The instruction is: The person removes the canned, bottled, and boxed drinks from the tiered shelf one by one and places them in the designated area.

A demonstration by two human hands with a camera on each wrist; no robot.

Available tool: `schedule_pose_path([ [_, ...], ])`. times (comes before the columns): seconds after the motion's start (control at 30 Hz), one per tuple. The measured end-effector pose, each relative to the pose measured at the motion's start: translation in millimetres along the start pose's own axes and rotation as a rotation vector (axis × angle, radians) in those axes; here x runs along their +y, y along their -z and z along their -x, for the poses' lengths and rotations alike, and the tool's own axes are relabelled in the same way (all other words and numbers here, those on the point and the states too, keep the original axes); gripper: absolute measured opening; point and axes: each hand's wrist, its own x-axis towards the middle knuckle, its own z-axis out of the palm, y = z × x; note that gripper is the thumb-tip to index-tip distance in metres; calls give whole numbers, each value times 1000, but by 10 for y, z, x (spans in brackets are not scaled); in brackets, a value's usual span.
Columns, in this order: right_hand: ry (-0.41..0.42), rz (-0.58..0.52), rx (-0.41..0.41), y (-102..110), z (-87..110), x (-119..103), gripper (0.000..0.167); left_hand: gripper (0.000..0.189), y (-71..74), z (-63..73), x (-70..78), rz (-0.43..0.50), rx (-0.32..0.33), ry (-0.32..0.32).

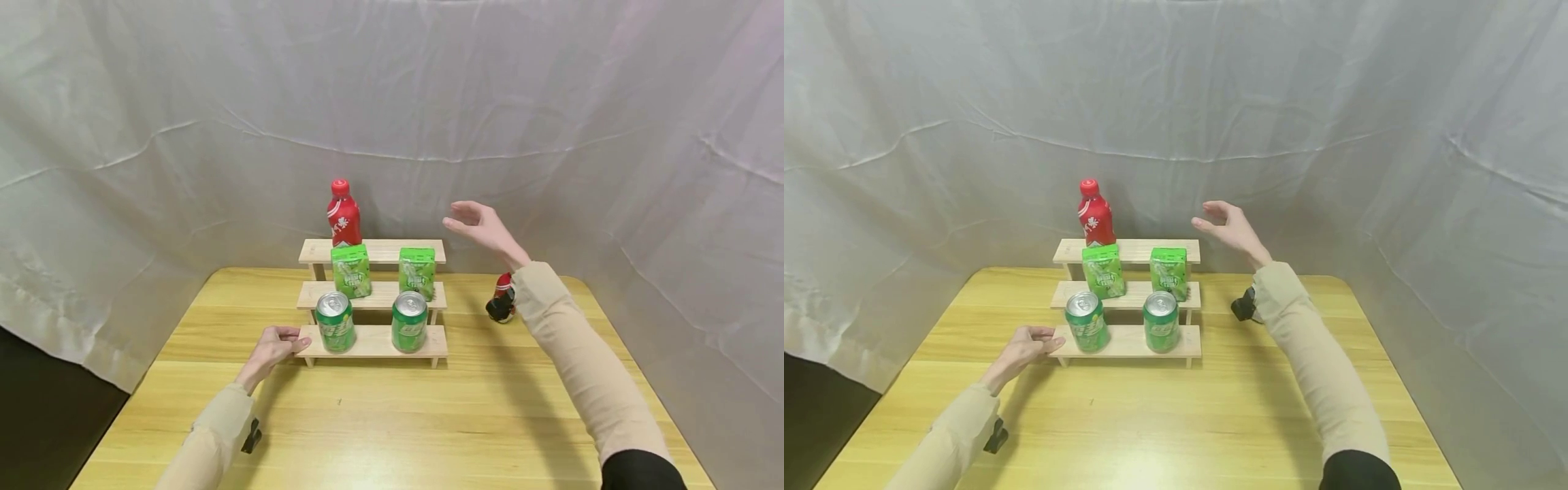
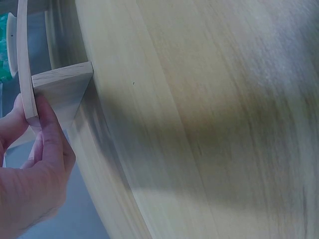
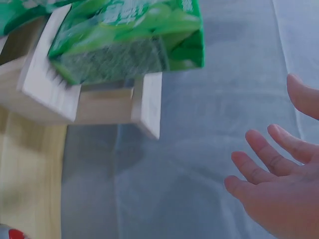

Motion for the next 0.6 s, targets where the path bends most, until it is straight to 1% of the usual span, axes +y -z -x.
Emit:
schedule_pose_path([
  [0.2,8,35,-29,-113,-119,-132,61,53,-1,-11,-7,2,1,-4],
  [0.33,3,25,-38,-195,-172,-212,62,54,0,-11,-6,6,-3,-7],
  [0.47,19,14,-42,-286,-222,-289,62,54,0,-10,-1,5,0,-2],
  [0.6,31,-21,-53,-392,-278,-360,62,54,-1,-10,6,1,5,-1],
])
